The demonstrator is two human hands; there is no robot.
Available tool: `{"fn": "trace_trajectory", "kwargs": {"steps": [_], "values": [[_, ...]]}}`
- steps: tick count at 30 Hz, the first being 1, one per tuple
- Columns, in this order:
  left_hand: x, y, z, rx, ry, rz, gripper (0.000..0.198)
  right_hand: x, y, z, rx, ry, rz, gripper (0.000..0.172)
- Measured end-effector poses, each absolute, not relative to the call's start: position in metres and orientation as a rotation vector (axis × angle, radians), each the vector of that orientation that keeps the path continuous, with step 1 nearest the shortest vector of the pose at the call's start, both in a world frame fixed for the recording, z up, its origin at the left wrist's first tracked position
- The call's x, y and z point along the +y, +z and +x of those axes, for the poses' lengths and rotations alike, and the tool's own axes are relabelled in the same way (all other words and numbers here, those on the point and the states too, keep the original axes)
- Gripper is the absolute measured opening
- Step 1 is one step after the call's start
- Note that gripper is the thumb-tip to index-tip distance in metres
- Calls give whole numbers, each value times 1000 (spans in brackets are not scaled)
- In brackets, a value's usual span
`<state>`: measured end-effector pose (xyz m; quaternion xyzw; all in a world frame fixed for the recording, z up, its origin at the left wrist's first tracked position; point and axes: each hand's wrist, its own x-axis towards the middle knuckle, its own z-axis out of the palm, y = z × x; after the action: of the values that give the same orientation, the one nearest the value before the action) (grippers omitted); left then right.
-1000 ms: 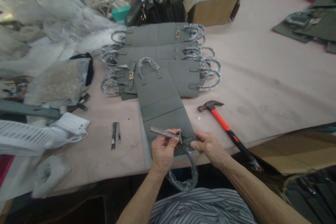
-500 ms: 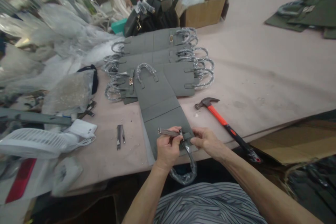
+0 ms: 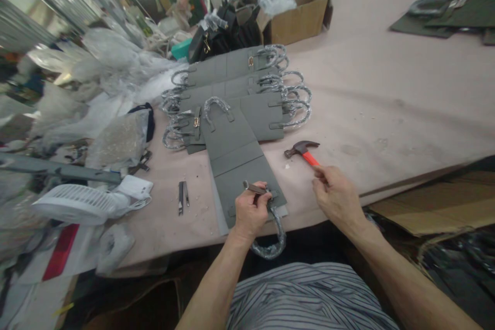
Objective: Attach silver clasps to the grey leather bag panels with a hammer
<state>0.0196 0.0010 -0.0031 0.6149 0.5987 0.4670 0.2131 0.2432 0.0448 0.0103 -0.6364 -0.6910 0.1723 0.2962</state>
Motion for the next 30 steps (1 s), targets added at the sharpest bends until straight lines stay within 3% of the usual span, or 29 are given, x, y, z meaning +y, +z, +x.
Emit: {"fn": "trace_trajectory", "kwargs": {"steps": [4, 8, 13, 21, 25, 30], "values": [[0, -4, 23, 1685, 1306, 1783, 10, 51, -1, 275, -1941, 239, -1864, 36], [0, -6, 24, 1698, 1287, 1854, 12, 48, -6, 282, -2062, 342, -1994, 27], [0, -9, 25, 1707, 1248, 1920, 12, 48, 8, 275, -1637, 1020, -1971, 4], [1, -10, 30, 1692, 1192, 1968, 17, 39, 33, 254, -1253, 1783, -1713, 19], [2, -9, 31, 1695, 1155, 1976, 20, 29, 75, 255, -1263, 1645, -1676, 38], [3, -7, 33, 1697, 1130, 1953, 14, 14, 134, 266, -1895, 833, -1473, 49]]}}
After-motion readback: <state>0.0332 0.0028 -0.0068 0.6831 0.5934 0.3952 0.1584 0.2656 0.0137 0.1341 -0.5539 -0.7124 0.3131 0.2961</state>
